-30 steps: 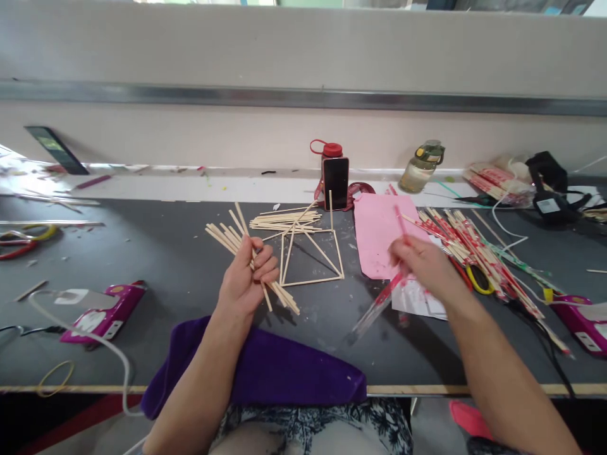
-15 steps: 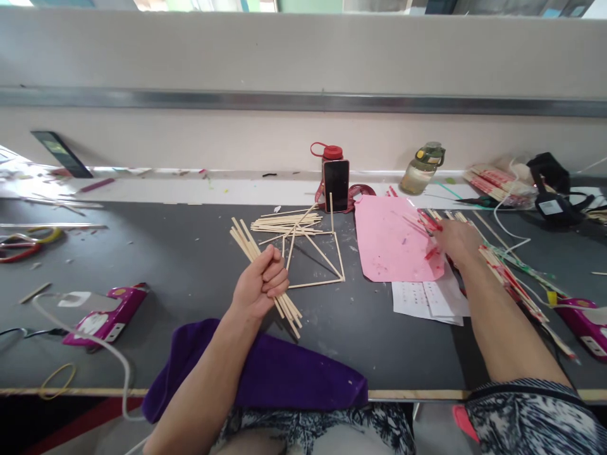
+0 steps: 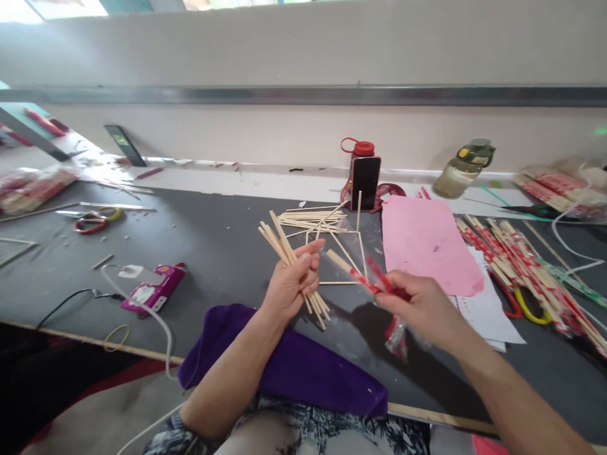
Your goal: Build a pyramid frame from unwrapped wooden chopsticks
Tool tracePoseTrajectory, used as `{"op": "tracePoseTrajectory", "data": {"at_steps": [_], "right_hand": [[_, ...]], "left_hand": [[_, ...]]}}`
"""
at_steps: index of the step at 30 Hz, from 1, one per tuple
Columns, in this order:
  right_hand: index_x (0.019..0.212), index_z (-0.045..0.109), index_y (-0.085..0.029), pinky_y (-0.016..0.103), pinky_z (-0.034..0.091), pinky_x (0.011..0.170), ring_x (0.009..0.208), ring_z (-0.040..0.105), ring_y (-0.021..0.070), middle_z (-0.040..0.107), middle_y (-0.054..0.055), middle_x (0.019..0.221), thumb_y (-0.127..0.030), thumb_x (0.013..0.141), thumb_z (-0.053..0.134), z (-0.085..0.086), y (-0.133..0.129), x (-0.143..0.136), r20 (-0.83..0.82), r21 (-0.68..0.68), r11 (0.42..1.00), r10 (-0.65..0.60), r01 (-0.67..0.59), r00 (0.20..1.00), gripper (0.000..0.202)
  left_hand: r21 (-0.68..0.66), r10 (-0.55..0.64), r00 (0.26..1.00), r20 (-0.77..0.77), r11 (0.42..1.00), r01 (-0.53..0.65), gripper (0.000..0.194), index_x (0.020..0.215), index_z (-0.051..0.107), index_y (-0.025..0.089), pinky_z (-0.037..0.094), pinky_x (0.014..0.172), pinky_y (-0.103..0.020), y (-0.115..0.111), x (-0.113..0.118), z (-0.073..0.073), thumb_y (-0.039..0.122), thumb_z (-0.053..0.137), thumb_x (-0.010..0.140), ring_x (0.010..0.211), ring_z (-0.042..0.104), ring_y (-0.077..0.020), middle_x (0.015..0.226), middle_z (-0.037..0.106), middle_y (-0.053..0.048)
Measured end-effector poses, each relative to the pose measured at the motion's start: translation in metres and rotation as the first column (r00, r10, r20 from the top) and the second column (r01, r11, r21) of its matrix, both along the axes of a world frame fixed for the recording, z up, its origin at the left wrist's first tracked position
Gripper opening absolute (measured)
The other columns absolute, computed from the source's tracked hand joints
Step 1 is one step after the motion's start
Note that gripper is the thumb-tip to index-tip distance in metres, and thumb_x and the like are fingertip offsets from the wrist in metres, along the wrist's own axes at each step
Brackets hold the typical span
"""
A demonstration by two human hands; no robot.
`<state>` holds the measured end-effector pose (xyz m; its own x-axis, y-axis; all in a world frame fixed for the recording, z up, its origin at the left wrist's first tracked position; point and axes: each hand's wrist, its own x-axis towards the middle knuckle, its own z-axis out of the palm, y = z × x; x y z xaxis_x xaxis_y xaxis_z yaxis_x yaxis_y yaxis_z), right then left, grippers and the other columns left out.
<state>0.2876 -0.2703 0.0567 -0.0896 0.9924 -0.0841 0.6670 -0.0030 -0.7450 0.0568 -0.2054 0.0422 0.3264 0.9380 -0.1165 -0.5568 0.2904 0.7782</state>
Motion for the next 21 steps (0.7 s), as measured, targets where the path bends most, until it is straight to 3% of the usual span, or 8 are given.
{"op": "tracePoseTrajectory", "data": {"at_steps": [4, 9, 15, 21], "right_hand": [[0.078, 0.061, -0.02, 0.023, 0.035, 0.052, 0.057, 0.047, 0.0119, 0.052, -0.003, 0.061, -0.039, 0.083, 0.054, -0.018, -0.004, -0.04, -0.136, -0.052, 0.994, 0.089, -0.097, 0.987, 0.021], [0.083, 0.063, -0.018, 0.024, 0.036, 0.055, 0.059, 0.048, 0.0129, 0.055, -0.001, 0.066, -0.042, 0.087, 0.048, -0.03, 0.002, -0.05, -0.234, -0.047, 0.989, 0.129, -0.144, 0.964, 0.029], [0.073, 0.06, -0.018, 0.024, 0.034, 0.053, 0.055, 0.046, 0.012, 0.052, -0.002, 0.06, -0.043, 0.088, 0.048, -0.023, 0.009, -0.064, -0.235, 0.011, 0.999, 0.051, -0.05, 0.971, 0.032], [0.097, 0.063, -0.018, 0.023, 0.037, 0.057, 0.061, 0.05, 0.0126, 0.056, -0.002, 0.066, -0.045, 0.088, 0.05, -0.02, 0.017, -0.068, -0.304, 0.041, 0.998, 0.052, -0.042, 0.951, 0.032]], "left_hand": [[-0.027, 0.048, 0.999, 0.004, 0.999, -0.048, 0.03, 0.089, 0.071, 0.013, 0.021, 0.036, -0.015, 0.001, 0.002, -0.004, 0.035, 0.075, 0.069, 0.036, 0.025, 0.0021, 0.054, 0.04, 0.007], [-0.051, 0.096, 0.995, 0.042, 0.994, -0.093, 0.03, 0.081, 0.07, 0.012, 0.023, 0.037, -0.017, 0.002, 0.003, -0.005, 0.039, 0.075, 0.068, 0.036, 0.025, 0.0017, 0.054, 0.041, 0.006], [-0.039, -0.039, 0.999, -0.015, 0.999, 0.038, 0.031, 0.075, 0.067, 0.011, 0.024, 0.037, -0.018, -0.005, 0.011, -0.009, 0.04, 0.075, 0.068, 0.036, 0.026, -0.0004, 0.046, 0.036, 0.008], [-0.077, -0.207, 0.974, -0.089, 0.977, 0.201, 0.034, 0.076, 0.067, 0.01, 0.022, 0.038, -0.018, -0.01, 0.015, -0.013, 0.04, 0.076, 0.066, 0.038, 0.032, -0.0006, 0.049, 0.044, 0.005]]}}
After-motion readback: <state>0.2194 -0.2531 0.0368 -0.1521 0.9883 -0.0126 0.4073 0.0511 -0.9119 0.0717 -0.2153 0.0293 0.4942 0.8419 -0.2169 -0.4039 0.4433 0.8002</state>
